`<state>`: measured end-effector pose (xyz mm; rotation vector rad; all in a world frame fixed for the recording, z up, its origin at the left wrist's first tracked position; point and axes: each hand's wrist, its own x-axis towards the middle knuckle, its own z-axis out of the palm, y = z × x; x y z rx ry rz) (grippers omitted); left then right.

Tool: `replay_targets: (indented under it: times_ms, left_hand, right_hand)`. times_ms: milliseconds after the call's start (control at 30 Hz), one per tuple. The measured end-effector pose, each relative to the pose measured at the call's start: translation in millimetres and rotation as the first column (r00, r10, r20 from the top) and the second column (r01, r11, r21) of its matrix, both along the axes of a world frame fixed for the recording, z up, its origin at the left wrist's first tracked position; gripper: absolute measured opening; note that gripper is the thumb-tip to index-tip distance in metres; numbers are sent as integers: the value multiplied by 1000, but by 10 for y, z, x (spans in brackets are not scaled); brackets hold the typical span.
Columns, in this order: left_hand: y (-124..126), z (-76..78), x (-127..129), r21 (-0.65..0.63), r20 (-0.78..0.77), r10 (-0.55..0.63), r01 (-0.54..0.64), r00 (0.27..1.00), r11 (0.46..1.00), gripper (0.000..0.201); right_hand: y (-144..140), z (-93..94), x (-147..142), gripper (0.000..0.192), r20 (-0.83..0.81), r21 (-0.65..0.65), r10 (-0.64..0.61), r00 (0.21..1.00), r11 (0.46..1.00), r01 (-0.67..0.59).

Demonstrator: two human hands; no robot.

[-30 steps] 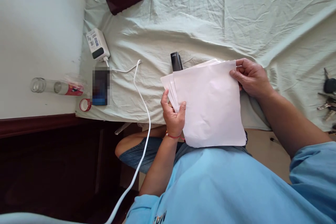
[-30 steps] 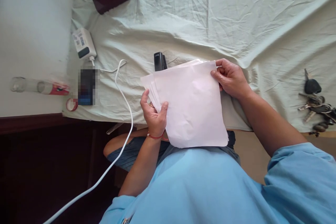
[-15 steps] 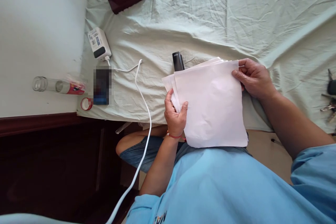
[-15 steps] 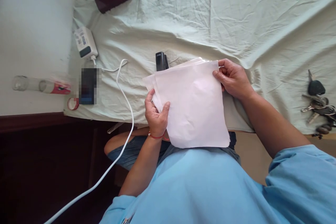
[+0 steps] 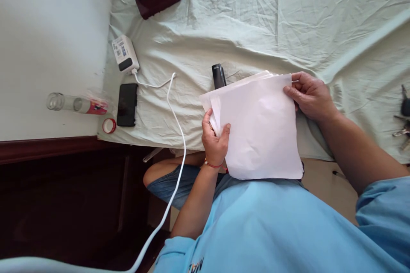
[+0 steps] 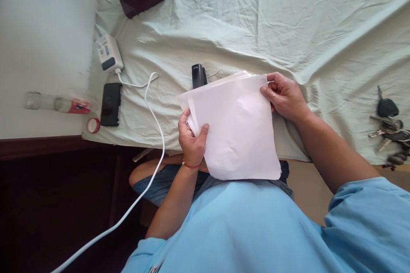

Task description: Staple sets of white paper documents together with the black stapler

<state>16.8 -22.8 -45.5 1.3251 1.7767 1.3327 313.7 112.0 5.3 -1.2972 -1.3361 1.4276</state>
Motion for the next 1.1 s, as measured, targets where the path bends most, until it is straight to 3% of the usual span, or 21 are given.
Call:
replay_targets:
  times_ms: [500, 667, 800, 867, 1033, 1100]
  left_hand:
    - [23, 64, 11, -11, -31, 59, -59, 998, 998, 42]
    - [29, 80, 63, 71, 93, 51, -58, 994, 996, 61]
    - [31, 111, 67, 22, 169, 42, -46, 985, 999, 97]
    - [35, 121, 49, -5, 193, 37, -37, 980, 999, 103]
    - [71, 163, 27, -73, 187, -50, 64, 981, 995, 59]
    - [86, 187, 38, -87, 155, -56, 70, 986, 994, 51]
  right_hand:
    - [-1, -13, 3, 19, -10, 3, 13, 1000, 1000, -13]
    - [11, -54, 9, 21, -50, 36, 17, 999, 999, -15]
    - [8, -59, 11, 22, -85, 45, 20, 996, 999, -16]
    - [4, -58, 15, 24, -93, 45, 32, 995, 999, -28]
    - [1, -82, 24, 30, -102, 57, 62, 993, 997, -57]
    - [1, -96, 21, 32, -107, 73, 69, 992, 995, -62]
